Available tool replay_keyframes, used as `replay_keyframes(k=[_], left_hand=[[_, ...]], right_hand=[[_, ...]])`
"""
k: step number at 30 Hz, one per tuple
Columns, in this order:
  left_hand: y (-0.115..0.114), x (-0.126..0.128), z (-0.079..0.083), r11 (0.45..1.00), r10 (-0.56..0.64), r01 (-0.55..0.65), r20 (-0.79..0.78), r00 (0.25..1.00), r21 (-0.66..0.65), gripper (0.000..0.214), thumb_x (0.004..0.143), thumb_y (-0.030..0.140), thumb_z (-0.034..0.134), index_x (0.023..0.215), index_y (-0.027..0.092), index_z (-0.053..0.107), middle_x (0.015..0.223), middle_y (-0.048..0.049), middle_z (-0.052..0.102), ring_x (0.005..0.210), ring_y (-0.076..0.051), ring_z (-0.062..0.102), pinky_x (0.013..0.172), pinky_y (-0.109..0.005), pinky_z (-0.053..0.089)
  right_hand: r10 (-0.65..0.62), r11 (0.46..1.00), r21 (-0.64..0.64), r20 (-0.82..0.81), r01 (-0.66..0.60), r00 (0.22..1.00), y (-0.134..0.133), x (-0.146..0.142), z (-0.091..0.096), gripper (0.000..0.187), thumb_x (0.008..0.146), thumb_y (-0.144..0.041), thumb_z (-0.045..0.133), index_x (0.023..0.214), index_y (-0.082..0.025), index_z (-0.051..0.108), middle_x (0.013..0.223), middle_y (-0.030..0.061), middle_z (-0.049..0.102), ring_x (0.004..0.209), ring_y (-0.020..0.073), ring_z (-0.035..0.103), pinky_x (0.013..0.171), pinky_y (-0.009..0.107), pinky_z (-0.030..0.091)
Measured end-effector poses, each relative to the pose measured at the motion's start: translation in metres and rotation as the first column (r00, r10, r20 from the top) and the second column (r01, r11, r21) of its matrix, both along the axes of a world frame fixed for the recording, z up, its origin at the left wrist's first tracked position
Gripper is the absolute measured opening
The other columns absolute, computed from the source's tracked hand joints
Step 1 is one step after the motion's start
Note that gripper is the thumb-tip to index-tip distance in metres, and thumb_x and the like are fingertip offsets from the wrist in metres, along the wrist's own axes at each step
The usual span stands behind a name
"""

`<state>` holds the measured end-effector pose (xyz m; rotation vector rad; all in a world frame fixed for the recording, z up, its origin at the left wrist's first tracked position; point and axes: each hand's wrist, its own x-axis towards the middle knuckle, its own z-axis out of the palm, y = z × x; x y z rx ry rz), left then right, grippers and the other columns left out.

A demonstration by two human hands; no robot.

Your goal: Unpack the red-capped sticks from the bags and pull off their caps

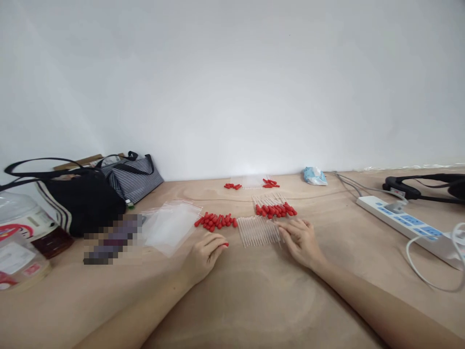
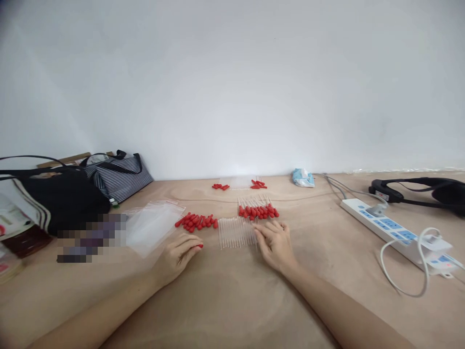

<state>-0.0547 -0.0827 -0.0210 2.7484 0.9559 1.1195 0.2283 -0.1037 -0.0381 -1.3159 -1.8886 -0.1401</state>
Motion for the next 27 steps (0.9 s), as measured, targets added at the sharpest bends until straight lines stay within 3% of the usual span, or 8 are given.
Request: replay_keyframes(k=[2, 6, 11, 15, 21, 27], left_hand=[[0.001, -0.002, 0.000, 0.998, 0.063, -0.062, 0.039, 0.997, -0.011, 0.016, 0.085, 0.020, 0.042, 0.088, 0.018, 0.058, 0.084, -0.0038, 0.058, 0.078, -0.013, 0.056, 0.071, -0.025, 0.045], [0.016, -0.001, 0.006, 0.954, 0.300, -0.297, 0.127, 0.945, -0.048, 0.021, 0.082, 0.022, 0.041, 0.093, 0.017, 0.059, 0.088, -0.0058, 0.056, 0.083, -0.016, 0.056, 0.075, -0.029, 0.046], [0.051, 0.003, 0.022, 0.864, 0.486, -0.466, 0.073, 0.871, -0.191, 0.019, 0.074, 0.024, 0.050, 0.090, 0.016, 0.055, 0.078, -0.0029, 0.059, 0.066, -0.015, 0.056, 0.064, -0.027, 0.047], [0.067, 0.007, 0.022, 0.843, 0.494, -0.496, -0.068, 0.867, -0.206, 0.013, 0.070, 0.027, 0.055, 0.079, 0.018, 0.054, 0.076, -0.0022, 0.062, 0.070, -0.017, 0.058, 0.067, -0.029, 0.045], [0.069, 0.011, 0.029, 0.848, 0.499, -0.512, -0.117, 0.859, -0.137, 0.019, 0.072, 0.037, 0.053, 0.075, 0.019, 0.057, 0.077, -0.0026, 0.063, 0.077, -0.018, 0.058, 0.076, -0.031, 0.043], [0.083, 0.054, 0.048, 0.806, 0.521, -0.570, -0.264, 0.812, -0.161, 0.017, 0.068, 0.034, 0.055, 0.066, 0.020, 0.065, 0.085, -0.0052, 0.065, 0.095, -0.024, 0.053, 0.085, -0.034, 0.037]], right_hand=[[-0.105, 0.994, -0.040, -0.053, 0.103, 0.993, 0.004, 0.006, -0.001, 0.026, 0.081, -0.024, 0.038, 0.094, -0.022, 0.061, 0.079, 0.0024, 0.064, 0.075, 0.0156, 0.055, 0.074, 0.032, 0.029], [-0.298, 0.948, -0.133, -0.054, 0.289, 0.953, 0.010, 0.009, -0.002, 0.022, 0.074, -0.022, 0.040, 0.087, -0.020, 0.059, 0.071, -0.0003, 0.065, 0.065, 0.0147, 0.057, 0.071, 0.031, 0.029], [-0.345, 0.926, -0.140, 0.061, 0.351, 0.936, 0.015, 0.005, -0.002, 0.015, 0.073, -0.021, 0.042, 0.079, -0.020, 0.056, 0.071, -0.0003, 0.065, 0.069, 0.0155, 0.058, 0.069, 0.030, 0.027], [-0.302, 0.937, -0.147, 0.115, 0.317, 0.946, 0.016, 0.001, -0.004, 0.017, 0.076, -0.021, 0.041, 0.082, -0.022, 0.057, 0.077, 0.0007, 0.066, 0.075, 0.0161, 0.058, 0.071, 0.031, 0.026], [-0.272, 0.937, -0.180, 0.169, 0.301, 0.947, 0.012, -0.001, -0.005, 0.021, 0.079, -0.022, 0.041, 0.092, -0.023, 0.057, 0.085, 0.0022, 0.065, 0.080, 0.0174, 0.057, 0.078, 0.034, 0.026], [-0.247, 0.943, -0.189, 0.155, 0.275, 0.956, 0.008, -0.005, -0.002, 0.024, 0.082, -0.029, 0.040, 0.097, -0.021, 0.056, 0.087, 0.0039, 0.065, 0.084, 0.0179, 0.056, 0.081, 0.035, 0.026]])
